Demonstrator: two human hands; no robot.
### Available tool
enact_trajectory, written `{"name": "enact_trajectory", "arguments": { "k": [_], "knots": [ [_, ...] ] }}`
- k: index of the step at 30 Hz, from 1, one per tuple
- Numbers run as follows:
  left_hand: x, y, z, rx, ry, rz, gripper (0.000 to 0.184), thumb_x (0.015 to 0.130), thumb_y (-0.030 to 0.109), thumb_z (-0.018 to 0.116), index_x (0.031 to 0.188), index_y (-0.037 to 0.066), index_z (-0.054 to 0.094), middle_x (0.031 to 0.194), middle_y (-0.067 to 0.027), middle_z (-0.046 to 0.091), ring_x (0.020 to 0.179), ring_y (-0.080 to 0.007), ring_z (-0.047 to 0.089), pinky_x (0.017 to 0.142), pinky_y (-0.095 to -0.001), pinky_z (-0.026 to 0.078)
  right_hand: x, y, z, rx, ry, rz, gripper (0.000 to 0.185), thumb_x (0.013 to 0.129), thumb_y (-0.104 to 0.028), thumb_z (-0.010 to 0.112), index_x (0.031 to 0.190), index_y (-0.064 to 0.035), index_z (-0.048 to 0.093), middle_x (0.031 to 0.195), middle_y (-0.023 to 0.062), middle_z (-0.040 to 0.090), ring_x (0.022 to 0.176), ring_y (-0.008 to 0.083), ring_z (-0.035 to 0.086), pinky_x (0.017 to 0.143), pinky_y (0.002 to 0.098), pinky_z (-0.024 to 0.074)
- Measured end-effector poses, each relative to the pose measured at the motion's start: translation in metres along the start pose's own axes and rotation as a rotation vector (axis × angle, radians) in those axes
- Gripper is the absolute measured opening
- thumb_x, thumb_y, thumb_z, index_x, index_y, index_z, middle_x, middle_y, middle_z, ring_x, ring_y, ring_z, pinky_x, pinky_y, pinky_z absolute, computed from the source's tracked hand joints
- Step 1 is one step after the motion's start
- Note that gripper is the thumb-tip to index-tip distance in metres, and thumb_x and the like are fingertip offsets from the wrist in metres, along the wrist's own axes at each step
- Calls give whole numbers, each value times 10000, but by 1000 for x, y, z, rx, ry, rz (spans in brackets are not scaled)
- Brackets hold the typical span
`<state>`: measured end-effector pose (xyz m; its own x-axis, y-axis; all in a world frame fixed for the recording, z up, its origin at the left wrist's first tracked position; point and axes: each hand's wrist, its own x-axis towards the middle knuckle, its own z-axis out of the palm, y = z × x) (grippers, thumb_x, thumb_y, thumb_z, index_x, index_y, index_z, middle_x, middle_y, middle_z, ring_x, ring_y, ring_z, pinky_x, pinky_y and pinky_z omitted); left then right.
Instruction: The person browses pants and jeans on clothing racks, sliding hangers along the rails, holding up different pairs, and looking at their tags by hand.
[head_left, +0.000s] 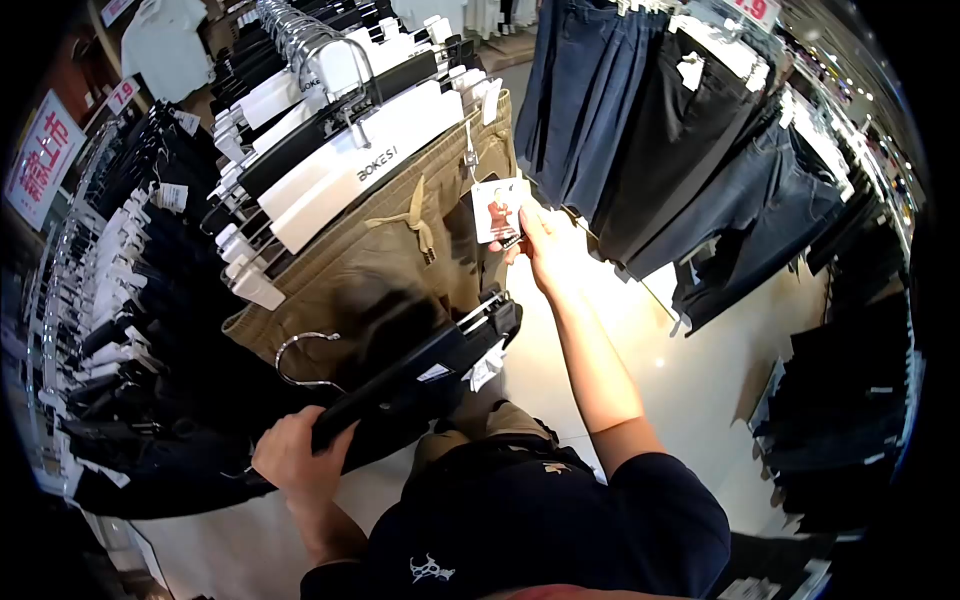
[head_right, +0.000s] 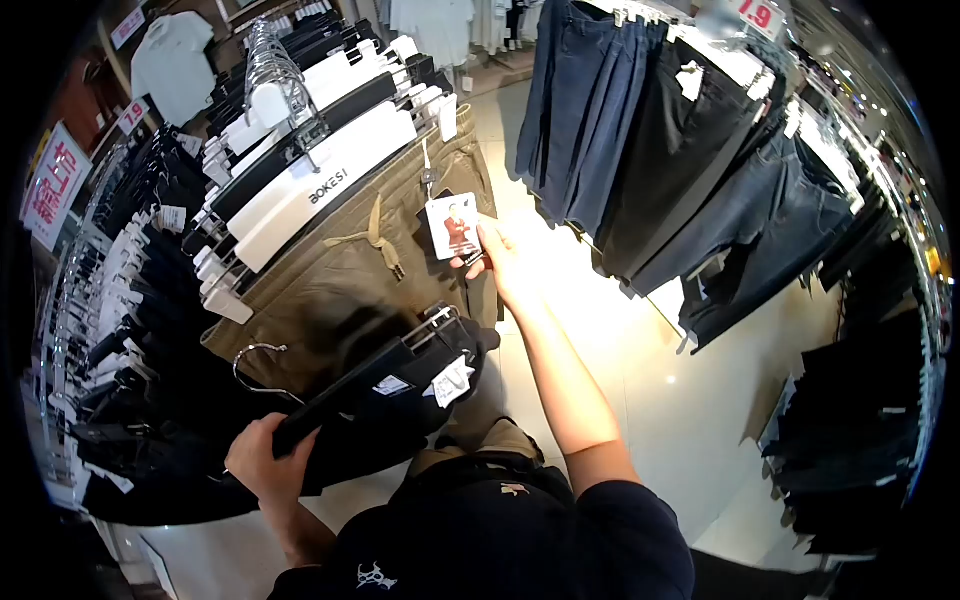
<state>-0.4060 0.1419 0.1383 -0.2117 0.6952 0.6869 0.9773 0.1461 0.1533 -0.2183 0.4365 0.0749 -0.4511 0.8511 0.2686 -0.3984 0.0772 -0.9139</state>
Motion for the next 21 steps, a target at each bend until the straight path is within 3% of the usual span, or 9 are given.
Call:
{"name": "enact_trajectory", "arguments": {
  "k": [3, 9, 11, 13, 15, 17, 19, 20, 21],
  "knots": [
    [5, 25, 5, 50, 15, -52, 282, 554, 139, 814, 733, 74, 607, 609, -57, 552, 518, -214, 540, 492, -275, 402, -5, -13, -5, 217, -80, 45, 389, 967, -244, 412, 1220, 36, 508, 967, 108, 642, 718, 157, 644, 541, 215, 509],
    [13, 57, 12, 148, 47, -94, 291, 570, 196, 816, 699, 68, 589, 580, -46, 536, 482, -209, 516, 461, -277, 388, -2, -26, -17, 115, -8, 123, 418, 836, -7, 608, 1236, 43, 496, 1010, 83, 627, 831, 116, 611, 680, 228, 527],
    [14, 64, 14, 160, 44, -122, 293, 575, 199, 816, 698, 61, 588, 580, -48, 537, 478, -212, 514, 459, -281, 389, 0, -31, -18, -150, 44, -18, 461, 804, 39, 628, 1246, 32, 497, 1026, 82, 622, 850, 93, 596, 745, 208, 492],
    [16, 74, 18, 174, 46, -147, 295, 578, 203, 815, 696, 59, 586, 577, -47, 536, 473, -212, 510, 458, -282, 388, -1, -43, -14, -136, 52, -9, 575, 767, 91, 640, 1301, 11, 443, 1007, 81, 622, 870, 81, 584, 788, 204, 465],
    [18, 79, 20, 168, 52, -140, 300, 579, 209, 814, 689, 57, 581, 577, -46, 535, 470, -213, 506, 454, -283, 383, -4, -49, -10, -221, 108, -160, 701, 744, 118, 648, 1367, -12, 354, 975, 77, 622, 903, 88, 584, 813, 222, 465],
    [18, 80, 20, 172, 44, -151, 302, 579, 211, 815, 686, 56, 579, 576, -46, 535, 468, -212, 505, 451, -283, 380, -1, -33, -11, -79, 94, -230, 715, 741, 124, 650, 1366, -17, 333, 943, 66, 621, 870, 71, 571, 767, 203, 457],
    [16, 79, 19, 175, 40, -156, 305, 578, 213, 815, 684, 55, 576, 575, -45, 534, 467, -211, 503, 449, -282, 378, -1, -27, -13, -119, 135, -340, 530, 744, 116, 653, 1228, -25, 492, 930, 56, 621, 781, 56, 541, 710, 181, 426],
    [16, 77, 18, 175, 33, -161, 307, 579, 216, 815, 681, 54, 575, 575, -45, 534, 466, -210, 503, 446, -282, 376, 1, -25, -14, -309, 154, -512, 345, 676, 128, 646, 973, -46, 632, 905, 56, 617, 736, 111, 514, 695, 214, 415],
    [16, 76, 16, 175, 27, -165, 309, 580, 220, 815, 679, 53, 574, 575, -44, 533, 465, -208, 503, 444, -282, 374, 2, -24, -16, -306, 151, -513, 345, 676, 128, 646, 973, -46, 632, 905, 56, 617, 736, 111, 514, 695, 214, 415]
  ]
}}
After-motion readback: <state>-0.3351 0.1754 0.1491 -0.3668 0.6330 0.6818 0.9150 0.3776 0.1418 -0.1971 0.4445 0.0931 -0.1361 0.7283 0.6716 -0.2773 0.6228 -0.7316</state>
